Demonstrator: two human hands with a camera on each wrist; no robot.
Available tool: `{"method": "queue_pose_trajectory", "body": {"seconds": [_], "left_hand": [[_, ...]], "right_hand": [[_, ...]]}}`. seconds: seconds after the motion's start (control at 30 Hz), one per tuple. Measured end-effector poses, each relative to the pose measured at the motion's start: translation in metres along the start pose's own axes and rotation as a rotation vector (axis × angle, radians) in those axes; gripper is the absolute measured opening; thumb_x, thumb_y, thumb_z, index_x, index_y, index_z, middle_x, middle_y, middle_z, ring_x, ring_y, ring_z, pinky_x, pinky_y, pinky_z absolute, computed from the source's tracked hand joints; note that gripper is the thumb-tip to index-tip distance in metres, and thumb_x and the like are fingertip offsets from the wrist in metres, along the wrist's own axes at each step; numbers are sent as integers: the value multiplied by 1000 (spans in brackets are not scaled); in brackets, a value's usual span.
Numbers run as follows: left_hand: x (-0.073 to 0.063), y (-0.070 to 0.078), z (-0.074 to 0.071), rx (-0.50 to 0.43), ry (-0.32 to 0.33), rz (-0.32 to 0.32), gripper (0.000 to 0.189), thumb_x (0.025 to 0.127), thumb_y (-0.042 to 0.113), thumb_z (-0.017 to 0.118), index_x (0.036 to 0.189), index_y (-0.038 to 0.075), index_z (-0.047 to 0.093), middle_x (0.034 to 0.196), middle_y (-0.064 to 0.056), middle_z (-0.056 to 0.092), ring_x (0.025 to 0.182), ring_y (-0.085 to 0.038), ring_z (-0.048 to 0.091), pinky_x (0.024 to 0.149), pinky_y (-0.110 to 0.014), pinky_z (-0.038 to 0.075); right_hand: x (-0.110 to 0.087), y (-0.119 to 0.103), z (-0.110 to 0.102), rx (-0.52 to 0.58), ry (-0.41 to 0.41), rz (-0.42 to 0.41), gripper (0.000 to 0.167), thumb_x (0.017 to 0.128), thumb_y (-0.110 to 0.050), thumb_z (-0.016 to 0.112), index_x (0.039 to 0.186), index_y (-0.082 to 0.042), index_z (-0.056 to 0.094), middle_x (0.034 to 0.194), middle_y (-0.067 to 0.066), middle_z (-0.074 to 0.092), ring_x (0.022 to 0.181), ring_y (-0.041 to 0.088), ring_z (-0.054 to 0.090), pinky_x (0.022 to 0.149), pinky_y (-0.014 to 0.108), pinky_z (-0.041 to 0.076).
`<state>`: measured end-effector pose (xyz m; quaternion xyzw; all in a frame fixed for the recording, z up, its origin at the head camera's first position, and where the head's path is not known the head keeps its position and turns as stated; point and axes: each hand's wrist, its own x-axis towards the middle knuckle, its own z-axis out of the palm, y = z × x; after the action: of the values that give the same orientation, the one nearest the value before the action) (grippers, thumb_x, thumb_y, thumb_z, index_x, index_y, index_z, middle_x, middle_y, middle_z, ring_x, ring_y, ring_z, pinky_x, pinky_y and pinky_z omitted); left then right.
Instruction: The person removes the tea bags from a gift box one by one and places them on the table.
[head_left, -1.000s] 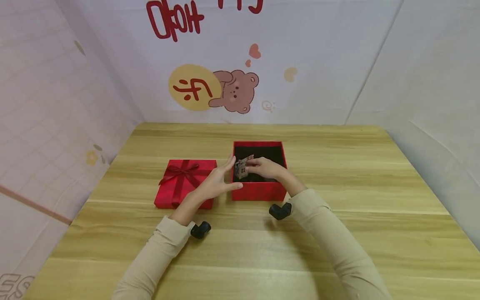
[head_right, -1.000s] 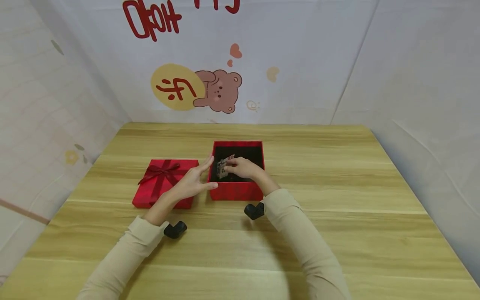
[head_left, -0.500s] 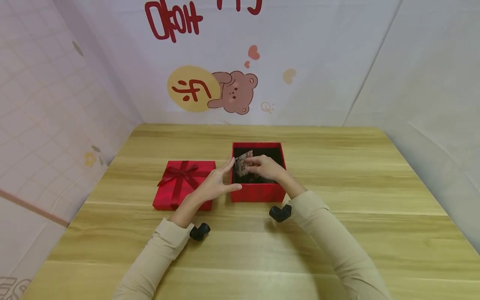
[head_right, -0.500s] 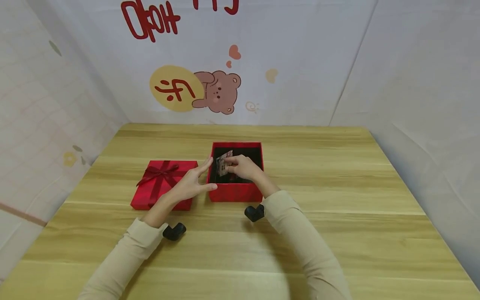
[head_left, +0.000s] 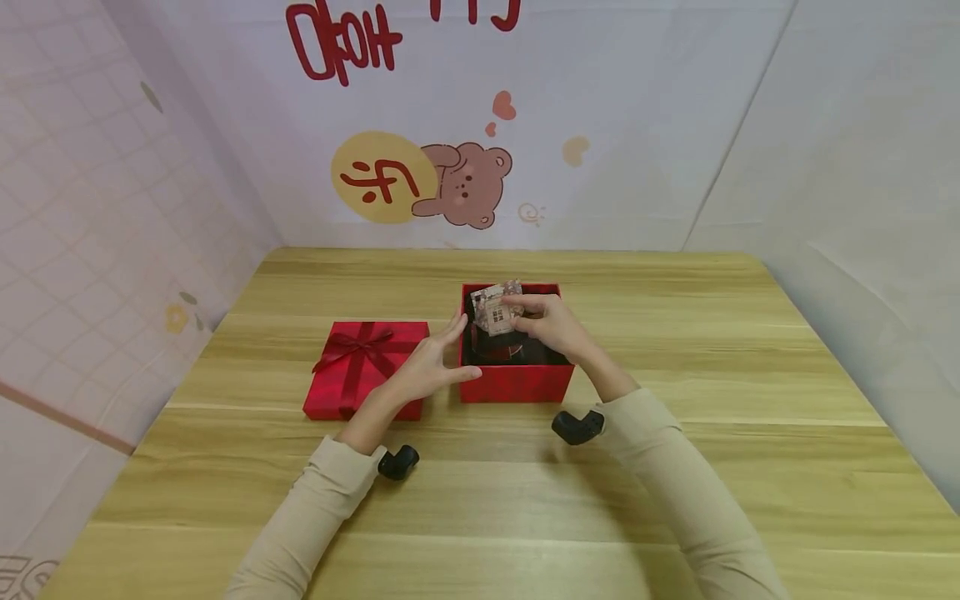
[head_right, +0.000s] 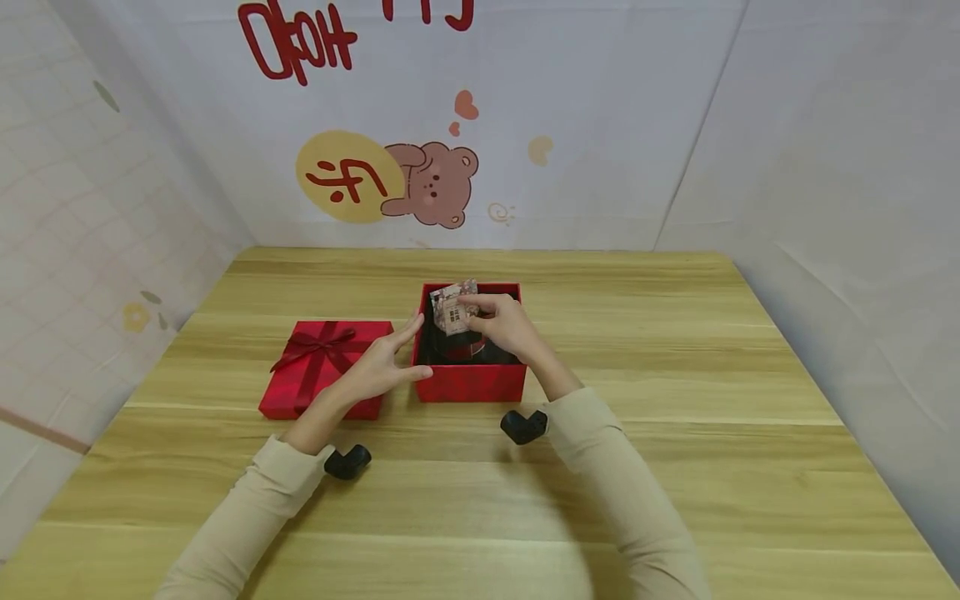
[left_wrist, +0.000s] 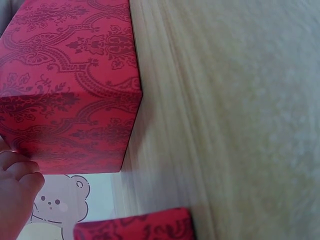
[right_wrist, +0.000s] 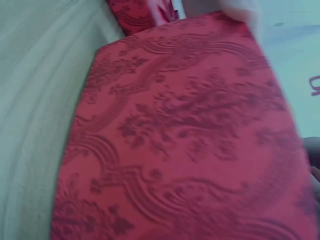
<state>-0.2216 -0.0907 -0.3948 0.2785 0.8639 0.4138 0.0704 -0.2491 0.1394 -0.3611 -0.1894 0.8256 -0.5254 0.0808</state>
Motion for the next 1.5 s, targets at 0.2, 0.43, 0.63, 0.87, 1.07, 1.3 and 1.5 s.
{"method": "queue_pose_trajectory", "body": {"seconds": [0.2, 0.43, 0.63, 0.87, 1.07, 1.3, 1.5], "left_hand": [[0, -2, 0, 2, 4, 17, 93, 80, 45, 65, 145, 1, 15, 151, -14, 7, 136, -33, 17, 105, -50, 24], [-1, 0, -1, -18, -15, 9, 90, 82, 34, 68, 145, 1, 13, 152, -13, 4, 137, -32, 15, 105, -50, 24], [0, 1, 0, -18, -14, 7, 90, 82, 34, 68, 145, 0, 14, 152, -13, 4, 137, -33, 15, 105, -49, 25], [0, 3, 1, -20, -5, -6, 88, 82, 31, 68, 145, 1, 15, 152, -12, 6, 138, -31, 13, 106, -48, 24], [-1, 1, 1, -17, 4, -9, 88, 81, 31, 69, 145, 1, 15, 152, -12, 6, 137, -31, 15, 106, -49, 24], [-3, 1, 0, -21, 1, -8, 89, 81, 34, 68, 145, 2, 15, 152, -11, 7, 137, -30, 15, 105, -48, 26], [-2, 2, 1, -24, 3, 16, 88, 82, 30, 68, 145, 0, 15, 152, -14, 6, 137, -31, 13, 106, -48, 24]], "right_hand": [[-13, -7, -18, 128, 39, 28, 43, 90, -4, 54, 132, -1, 47, 136, 15, 44, 108, 22, 51, 76, 23, 46], [-28, -5, -43, 259, 75, 77, 48, 90, -1, 52, 136, 1, 40, 143, 14, 36, 117, 19, 45, 75, 20, 48], [-41, 11, -67, 317, 106, 90, 49, 90, -6, 55, 137, -1, 40, 143, 14, 33, 111, 9, 46, 78, 19, 47], [-58, 32, -95, 317, 115, 105, 49, 92, -12, 54, 138, -8, 40, 150, 10, 21, 138, 24, 13, 104, 41, 29], [-68, 45, -110, 329, 125, 124, 50, 92, -13, 54, 139, -6, 38, 151, 12, 16, 139, 29, 6, 107, 55, 11], [-74, 61, -118, 305, 128, 177, 52, 92, -13, 53, 140, -4, 35, 151, 12, 18, 138, 28, 10, 101, 33, 34], [-74, 77, -122, 330, 125, 208, 53, 93, -10, 52, 140, 0, 30, 152, 14, 10, 138, 31, 7, 81, 13, 43]]}}
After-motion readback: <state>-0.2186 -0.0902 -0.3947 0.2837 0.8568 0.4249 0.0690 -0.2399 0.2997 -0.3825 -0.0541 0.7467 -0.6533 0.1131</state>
